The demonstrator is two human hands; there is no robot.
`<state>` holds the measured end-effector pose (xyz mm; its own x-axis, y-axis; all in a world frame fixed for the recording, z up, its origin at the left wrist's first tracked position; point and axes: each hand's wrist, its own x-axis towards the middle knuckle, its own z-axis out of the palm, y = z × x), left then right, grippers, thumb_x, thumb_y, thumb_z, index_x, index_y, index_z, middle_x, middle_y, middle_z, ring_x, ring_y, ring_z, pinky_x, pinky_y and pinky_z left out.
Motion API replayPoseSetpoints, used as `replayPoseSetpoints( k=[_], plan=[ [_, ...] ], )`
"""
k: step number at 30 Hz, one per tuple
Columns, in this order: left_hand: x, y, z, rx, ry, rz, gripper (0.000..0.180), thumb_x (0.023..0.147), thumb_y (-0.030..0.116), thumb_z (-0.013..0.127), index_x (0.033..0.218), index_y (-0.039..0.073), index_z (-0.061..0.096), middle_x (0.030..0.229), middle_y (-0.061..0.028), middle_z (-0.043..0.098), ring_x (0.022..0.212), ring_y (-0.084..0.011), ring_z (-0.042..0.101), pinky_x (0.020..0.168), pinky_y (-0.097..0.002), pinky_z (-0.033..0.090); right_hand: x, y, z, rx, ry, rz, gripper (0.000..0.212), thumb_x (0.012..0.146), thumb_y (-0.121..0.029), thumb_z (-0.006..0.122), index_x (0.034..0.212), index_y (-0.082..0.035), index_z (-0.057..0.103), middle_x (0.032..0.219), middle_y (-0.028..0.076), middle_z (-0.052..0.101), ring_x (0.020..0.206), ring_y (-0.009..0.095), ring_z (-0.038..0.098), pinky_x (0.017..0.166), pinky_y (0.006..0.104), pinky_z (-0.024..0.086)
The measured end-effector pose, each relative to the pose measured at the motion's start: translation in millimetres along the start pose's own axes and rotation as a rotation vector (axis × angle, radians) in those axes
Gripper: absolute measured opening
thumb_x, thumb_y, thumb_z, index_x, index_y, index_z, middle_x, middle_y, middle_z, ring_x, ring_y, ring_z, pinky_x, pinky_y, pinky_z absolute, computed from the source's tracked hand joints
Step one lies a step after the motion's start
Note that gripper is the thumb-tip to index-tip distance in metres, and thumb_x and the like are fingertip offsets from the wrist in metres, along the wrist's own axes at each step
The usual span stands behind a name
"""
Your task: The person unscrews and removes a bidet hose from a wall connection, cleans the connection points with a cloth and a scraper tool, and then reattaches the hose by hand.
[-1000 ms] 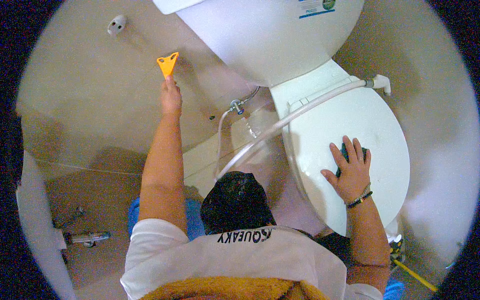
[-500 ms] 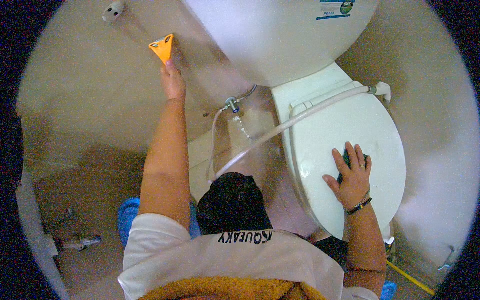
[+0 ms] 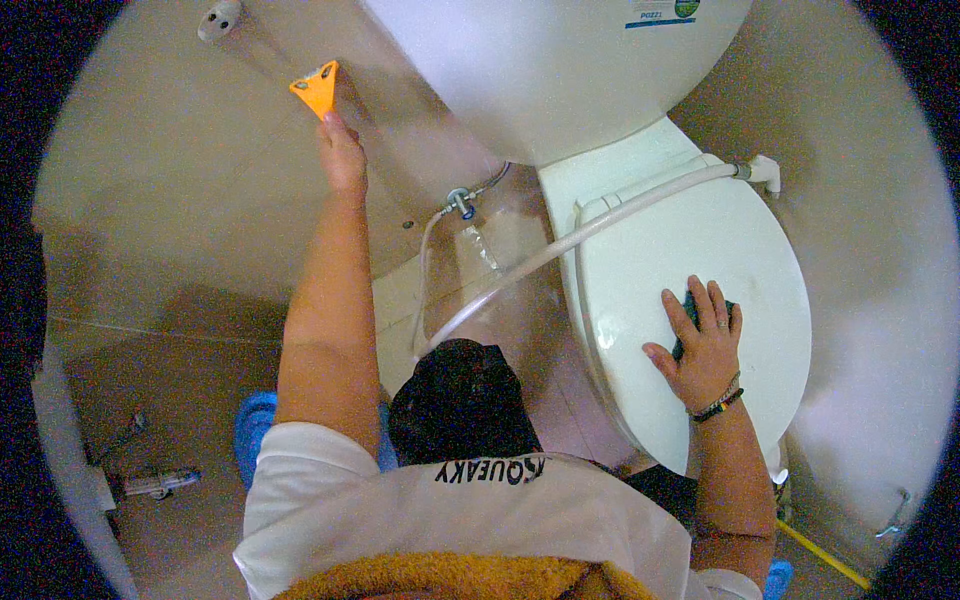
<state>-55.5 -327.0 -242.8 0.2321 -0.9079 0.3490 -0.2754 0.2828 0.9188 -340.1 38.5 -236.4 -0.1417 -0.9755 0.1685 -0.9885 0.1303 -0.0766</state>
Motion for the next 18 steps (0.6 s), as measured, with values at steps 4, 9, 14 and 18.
replayPoseSetpoints(
  k=[4,9,14,18],
  plan=[
    [-5,-6,-3,0.065,-0.017,-0.042,0.039,0.085,0.034,0.033,0.084,-0.002,0.046,0.065,-0.0112,0.047,0.061,-0.0196,0.045,0.059,-0.0329,0.037,0,1,0,-0.023,-0.012,0.019,0.06,0.063,-0.053,0.053,0.112,-0.018,0.045,0.122,0.012,0.033,0.112,0.033,0.029,0.089,0.0524,0.018],
    [4,15,0,-0.178,0.015,0.053,0.034,0.085,0.037,0.032,0.071,0.008,0.041,0.056,0.0002,0.037,0.048,-0.0097,0.035,0.044,-0.0245,0.029,1,-1,0,-0.008,-0.002,-0.001,0.061,0.062,-0.052,0.054,0.112,-0.019,0.045,0.122,0.012,0.034,0.112,0.033,0.03,0.088,0.0531,0.019],
    [5,7,-4,-0.044,0.007,-0.036,0.034,0.084,0.036,0.034,0.08,0.004,0.043,0.061,-0.0029,0.041,0.054,-0.0125,0.038,0.05,-0.0262,0.032,0,1,-2,-0.005,-0.02,0.01,0.06,0.061,-0.049,0.056,0.112,-0.019,0.045,0.122,0.012,0.033,0.111,0.033,0.03,0.088,0.053,0.019],
    [25,30,-1,-0.165,-0.012,0.055,0.038,0.084,0.035,0.035,0.089,-0.001,0.045,0.066,-0.007,0.046,0.059,-0.0158,0.042,0.056,-0.0286,0.036,0,2,2,-0.001,-0.001,-0.004,0.06,0.061,-0.049,0.056,0.112,-0.019,0.045,0.122,0.012,0.033,0.111,0.033,0.03,0.088,0.0527,0.019]
  ],
)
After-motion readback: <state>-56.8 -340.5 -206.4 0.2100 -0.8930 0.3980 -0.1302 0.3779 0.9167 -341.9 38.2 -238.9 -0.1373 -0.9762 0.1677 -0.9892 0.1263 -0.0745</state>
